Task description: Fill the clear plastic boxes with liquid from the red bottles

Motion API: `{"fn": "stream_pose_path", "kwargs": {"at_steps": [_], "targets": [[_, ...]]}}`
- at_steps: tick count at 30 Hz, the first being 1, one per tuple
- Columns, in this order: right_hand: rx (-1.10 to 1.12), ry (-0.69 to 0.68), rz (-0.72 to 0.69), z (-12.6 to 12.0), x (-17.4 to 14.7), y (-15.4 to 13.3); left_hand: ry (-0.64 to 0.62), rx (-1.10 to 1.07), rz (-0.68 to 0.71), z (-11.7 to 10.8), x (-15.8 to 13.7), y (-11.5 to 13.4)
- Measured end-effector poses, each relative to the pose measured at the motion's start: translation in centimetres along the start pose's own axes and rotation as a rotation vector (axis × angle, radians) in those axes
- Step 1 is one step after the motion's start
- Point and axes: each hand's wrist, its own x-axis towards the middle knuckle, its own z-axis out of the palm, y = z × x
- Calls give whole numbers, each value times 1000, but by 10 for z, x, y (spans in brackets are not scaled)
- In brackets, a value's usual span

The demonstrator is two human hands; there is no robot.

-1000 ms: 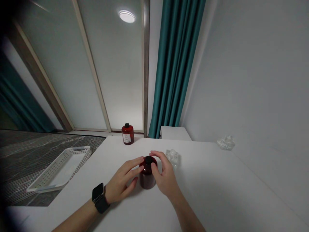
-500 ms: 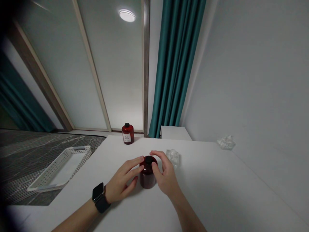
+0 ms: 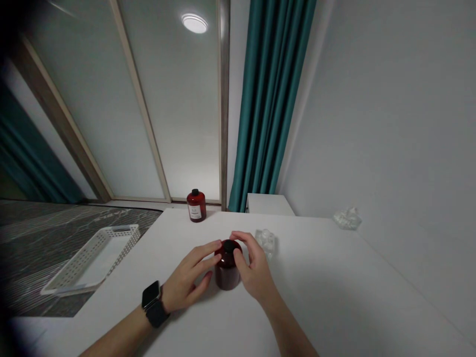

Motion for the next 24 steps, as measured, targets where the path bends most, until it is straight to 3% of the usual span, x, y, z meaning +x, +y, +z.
{"fn": "stream_pose_path", "kwargs": {"at_steps": [7,12,15,20,24], "targets": [[43,-38,49,1,1,3,30,-60,-72,-1,2,7],[-10,-50,50,0,0,2,151,-281,-451,-1,6,6],[-67,-65,40,-2,1,-2,110,-423,-587,7,5,3],[-91,-138,49,-3,2,-12,42,-711,-621,23,10,6],[-83,-94,41,3,0,-11,72,-726,-653,22,16,12]]}}
